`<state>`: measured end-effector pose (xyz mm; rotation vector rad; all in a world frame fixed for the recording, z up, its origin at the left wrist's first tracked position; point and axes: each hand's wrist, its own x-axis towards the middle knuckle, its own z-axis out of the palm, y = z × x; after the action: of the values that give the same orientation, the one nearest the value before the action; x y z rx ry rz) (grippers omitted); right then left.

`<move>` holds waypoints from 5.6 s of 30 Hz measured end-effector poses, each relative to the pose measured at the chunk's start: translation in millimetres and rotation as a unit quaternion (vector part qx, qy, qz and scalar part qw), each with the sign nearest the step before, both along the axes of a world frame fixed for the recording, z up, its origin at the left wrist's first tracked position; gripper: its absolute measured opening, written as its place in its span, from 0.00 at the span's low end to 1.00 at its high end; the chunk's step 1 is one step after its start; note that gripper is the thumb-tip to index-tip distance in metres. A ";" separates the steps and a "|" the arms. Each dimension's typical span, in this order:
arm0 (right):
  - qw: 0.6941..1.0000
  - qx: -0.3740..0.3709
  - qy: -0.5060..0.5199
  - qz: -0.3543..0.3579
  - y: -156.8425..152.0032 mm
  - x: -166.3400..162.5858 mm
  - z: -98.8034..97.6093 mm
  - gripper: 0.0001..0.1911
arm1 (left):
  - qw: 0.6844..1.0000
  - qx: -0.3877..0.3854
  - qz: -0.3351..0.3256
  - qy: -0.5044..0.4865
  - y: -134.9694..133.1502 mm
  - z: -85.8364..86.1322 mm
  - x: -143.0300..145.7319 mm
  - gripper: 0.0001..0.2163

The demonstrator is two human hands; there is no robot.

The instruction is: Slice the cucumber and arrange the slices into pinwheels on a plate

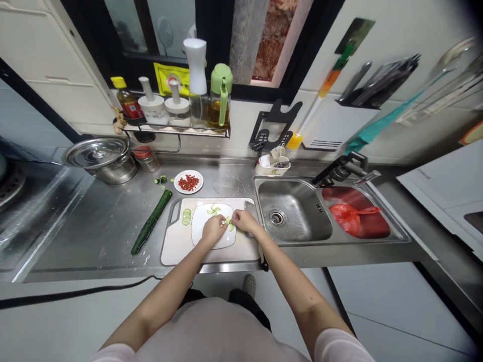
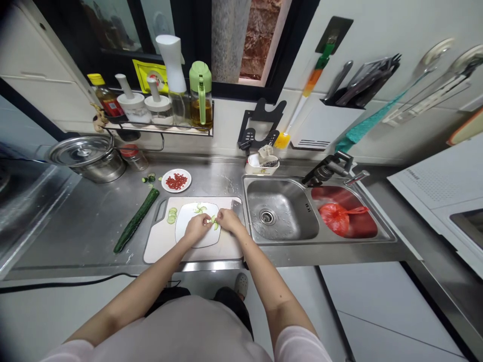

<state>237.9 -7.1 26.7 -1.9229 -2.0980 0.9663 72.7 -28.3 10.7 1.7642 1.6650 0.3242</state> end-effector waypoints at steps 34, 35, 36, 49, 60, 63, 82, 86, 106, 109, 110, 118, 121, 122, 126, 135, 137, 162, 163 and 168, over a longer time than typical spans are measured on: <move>0.983 0.098 -0.147 -0.041 -58.6 -20.3 -8.0 0.11 | 1.000 0.024 -0.008 0.015 2.6 -3.6 1.0 0.07; 0.983 0.098 -0.147 -0.042 -59.0 -20.8 -9.0 0.12 | 1.000 0.025 -0.007 0.013 2.8 -4.1 1.1 0.07; 0.983 0.098 -0.146 -0.043 -59.2 -21.2 -9.8 0.12 | 1.000 0.025 -0.005 0.011 3.1 -4.4 1.3 0.07; 0.985 0.092 -0.142 -0.016 -58.0 -19.7 -6.7 0.22 | 1.000 0.009 -0.011 0.025 5.7 1.7 1.8 0.07; 0.985 0.088 -0.147 -0.015 -57.6 -19.5 -12.0 0.22 | 0.999 0.013 -0.008 0.030 6.6 -3.9 3.3 0.07; 0.987 0.086 -0.136 -0.020 -57.6 -19.1 -13.3 0.22 | 0.999 0.017 -0.008 0.028 5.7 -4.4 3.1 0.07; 0.980 0.118 -0.078 -0.140 -43.9 -21.5 -21.6 0.13 | 0.999 0.018 0.001 0.033 4.0 -3.5 4.2 0.06; 0.979 0.112 -0.072 -0.158 -40.4 -22.4 -25.2 0.12 | 0.999 0.021 0.001 0.030 3.5 -5.8 3.9 0.07; 0.969 0.122 -0.012 -0.216 -43.2 -14.5 -24.2 0.11 | 0.997 0.056 0.048 -0.032 4.2 -4.7 -5.3 0.07; 0.968 0.125 -0.002 -0.219 -44.0 -15.2 -25.1 0.10 | 0.994 0.073 0.069 -0.043 5.1 -2.3 -10.7 0.07; 0.966 0.131 0.006 -0.222 -44.0 -14.8 -25.7 0.11 | 0.992 0.082 0.076 -0.050 5.1 -1.9 -13.7 0.07; 0.940 0.204 0.060 -0.265 -42.3 -0.8 -30.4 0.13 | 0.974 0.203 0.089 -0.037 -10.3 -4.6 -46.7 0.10; 0.950 0.203 0.053 -0.232 -45.3 -0.5 -32.7 0.13 | 0.963 0.259 -0.078 -0.003 -18.9 -5.0 -45.6 0.12; 0.954 0.202 0.047 -0.215 -46.7 -1.5 -33.3 0.13 | 0.954 0.270 -0.132 0.008 -20.9 -5.6 -43.4 0.13; 0.965 0.199 0.008 -0.168 -52.4 -7.8 -33.5 0.12 | 0.933 0.281 -0.220 0.045 -23.7 -12.7 -34.9 0.16; 0.968 0.169 -0.033 -0.185 -54.1 -14.9 -33.9 0.11 | 0.930 0.278 -0.228 0.073 -23.6 -25.3 -34.2 0.16; 0.968 0.167 -0.035 -0.185 -53.8 -15.1 -34.7 0.11 | 0.929 0.280 -0.230 0.074 -23.8 -25.4 -34.1 0.16; 0.933 0.224 0.086 -0.269 -53.8 -1.1 -21.4 0.12 | 0.961 0.273 -0.001 -0.032 -22.6 -11.9 -53.4 0.14; 0.923 0.238 0.105 -0.283 -54.3 3.6 -18.8 0.12 | 0.960 0.272 0.050 -0.044 -22.1 -9.8 -61.1 0.14; 0.886 0.268 0.162 -0.342 -63.3 28.0 -10.9 0.14 | 0.937 0.254 0.233 -0.050 -22.8 -6.1 -110.3 0.15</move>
<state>265.9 -70.5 15.7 -1.8106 -1.1688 0.4391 -37.6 -51.1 4.6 1.6277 2.0380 1.1268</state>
